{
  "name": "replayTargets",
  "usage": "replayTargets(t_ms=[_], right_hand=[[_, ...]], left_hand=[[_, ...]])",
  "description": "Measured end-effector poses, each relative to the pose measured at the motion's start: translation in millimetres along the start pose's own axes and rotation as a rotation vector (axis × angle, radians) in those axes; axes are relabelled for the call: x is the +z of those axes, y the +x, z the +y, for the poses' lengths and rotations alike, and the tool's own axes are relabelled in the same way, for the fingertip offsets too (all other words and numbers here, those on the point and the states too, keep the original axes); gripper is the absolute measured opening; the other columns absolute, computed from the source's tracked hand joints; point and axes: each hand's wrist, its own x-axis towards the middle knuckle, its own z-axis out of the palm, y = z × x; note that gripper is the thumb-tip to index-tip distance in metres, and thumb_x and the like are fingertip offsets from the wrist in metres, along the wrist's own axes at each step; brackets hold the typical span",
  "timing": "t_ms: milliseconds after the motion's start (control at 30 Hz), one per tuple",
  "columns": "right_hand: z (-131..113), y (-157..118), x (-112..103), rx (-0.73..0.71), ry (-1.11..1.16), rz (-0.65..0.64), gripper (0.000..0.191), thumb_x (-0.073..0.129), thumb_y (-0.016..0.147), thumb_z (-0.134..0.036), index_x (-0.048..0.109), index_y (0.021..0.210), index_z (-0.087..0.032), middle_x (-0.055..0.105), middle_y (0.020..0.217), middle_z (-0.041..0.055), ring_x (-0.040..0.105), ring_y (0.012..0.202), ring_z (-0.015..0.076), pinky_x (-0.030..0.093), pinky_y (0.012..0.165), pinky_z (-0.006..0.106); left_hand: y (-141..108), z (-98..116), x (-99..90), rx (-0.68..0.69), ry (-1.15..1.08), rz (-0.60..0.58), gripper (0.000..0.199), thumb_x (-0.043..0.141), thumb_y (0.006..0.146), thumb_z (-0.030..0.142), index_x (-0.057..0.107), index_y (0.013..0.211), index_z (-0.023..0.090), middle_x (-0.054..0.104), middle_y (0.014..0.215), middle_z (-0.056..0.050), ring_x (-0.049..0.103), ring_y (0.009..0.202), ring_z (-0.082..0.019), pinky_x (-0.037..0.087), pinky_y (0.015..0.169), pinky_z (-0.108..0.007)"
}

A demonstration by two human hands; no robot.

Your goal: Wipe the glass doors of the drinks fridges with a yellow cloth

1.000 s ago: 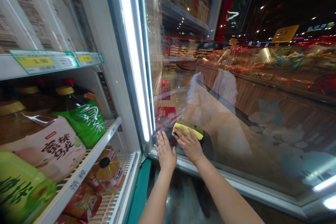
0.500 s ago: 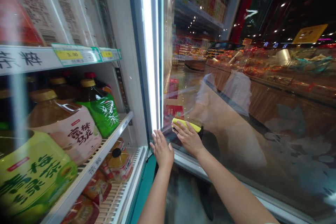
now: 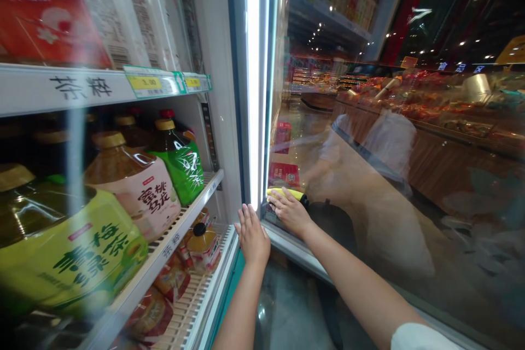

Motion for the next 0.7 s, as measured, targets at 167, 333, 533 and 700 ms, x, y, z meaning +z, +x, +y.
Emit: replayTargets(t_ms=[167, 333, 533, 700], right_hand=[[-15, 17, 20, 0.089, 0.0, 0.001, 0.036, 0.054, 0.099, -0.018, 0.07, 0.132, -0.018, 0.058, 0.153, 0.0077, 0.041, 0.151, 0.0233, 0.017, 0.133, 0.052], [-29, -10, 41, -0.066, 0.046, -0.045, 0.033, 0.05, 0.1, -0.015, 0.075, 0.12, -0.019, 0.065, 0.146, 0.0066, 0.049, 0.146, 0.0181, 0.022, 0.132, 0.046], [-33, -11, 42, 0.131, 0.014, 0.009, 0.035, 0.046, 0.105, -0.021, 0.07, 0.13, -0.02, 0.056, 0.156, 0.0028, 0.036, 0.154, 0.0211, 0.017, 0.134, 0.048], [-44, -33, 62, -0.01, 0.052, -0.029, 0.035, 0.051, 0.099, -0.015, 0.072, 0.127, -0.017, 0.059, 0.153, 0.0073, 0.043, 0.151, 0.0194, 0.022, 0.133, 0.045]], left_hand=[[-2, -4, 2.9, 0.016, 0.035, -0.053, 0.074, 0.044, 0.087, -0.001, 0.036, 0.16, 0.011, 0.032, 0.169, -0.016, 0.029, 0.157, -0.03, 0.03, 0.127, -0.054], [-5, -7, 8.7, 0.032, 0.068, -0.055, 0.068, 0.039, 0.091, 0.0, 0.038, 0.158, 0.008, 0.033, 0.168, -0.017, 0.031, 0.157, -0.03, 0.034, 0.125, -0.053], [-7, -16, 25.0, -0.006, 0.074, -0.032, 0.07, 0.039, 0.09, 0.0, 0.04, 0.159, 0.014, 0.039, 0.165, -0.017, 0.036, 0.154, -0.031, 0.037, 0.123, -0.054], [-13, -15, 33.5, 0.025, 0.082, -0.143, 0.071, 0.039, 0.088, 0.0, 0.039, 0.158, 0.01, 0.034, 0.167, -0.018, 0.032, 0.156, -0.031, 0.035, 0.124, -0.052]])
